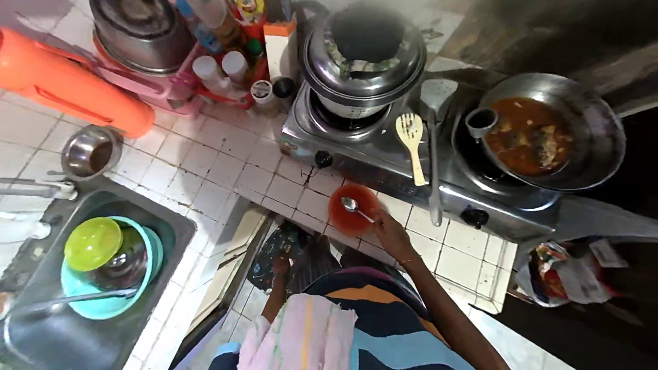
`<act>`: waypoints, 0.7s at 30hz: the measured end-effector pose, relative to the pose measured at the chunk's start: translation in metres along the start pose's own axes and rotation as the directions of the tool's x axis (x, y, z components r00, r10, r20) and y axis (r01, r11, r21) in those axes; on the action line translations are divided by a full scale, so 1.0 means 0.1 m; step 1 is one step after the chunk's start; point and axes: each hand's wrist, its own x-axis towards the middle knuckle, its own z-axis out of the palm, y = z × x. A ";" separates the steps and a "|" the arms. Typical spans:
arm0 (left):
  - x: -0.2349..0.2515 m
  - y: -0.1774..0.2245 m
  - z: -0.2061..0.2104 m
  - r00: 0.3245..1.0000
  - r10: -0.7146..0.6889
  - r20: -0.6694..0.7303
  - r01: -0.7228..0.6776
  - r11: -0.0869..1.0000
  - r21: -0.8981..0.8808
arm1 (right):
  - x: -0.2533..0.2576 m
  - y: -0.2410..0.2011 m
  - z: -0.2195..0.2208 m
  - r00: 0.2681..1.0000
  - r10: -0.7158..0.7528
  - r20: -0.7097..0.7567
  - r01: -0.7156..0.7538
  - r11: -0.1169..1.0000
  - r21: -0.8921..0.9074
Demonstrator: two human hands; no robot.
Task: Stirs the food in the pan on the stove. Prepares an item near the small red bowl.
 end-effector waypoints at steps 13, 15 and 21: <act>-0.78 0.02 0.45 0.992 -0.113 -0.056 0.114 0.993 0.022 | -0.30 0.13 -0.24 0.943 -0.332 0.008 0.328 0.928 -0.176; -0.92 -0.01 0.42 0.991 -0.114 -0.067 0.112 0.993 -0.027 | -0.40 0.17 -0.20 0.902 -0.431 0.021 0.430 0.895 -0.121; -1.00 -0.49 0.59 0.970 -0.129 -0.206 0.083 0.972 -0.218 | -0.51 0.27 0.07 0.853 -0.497 0.160 0.489 0.868 0.089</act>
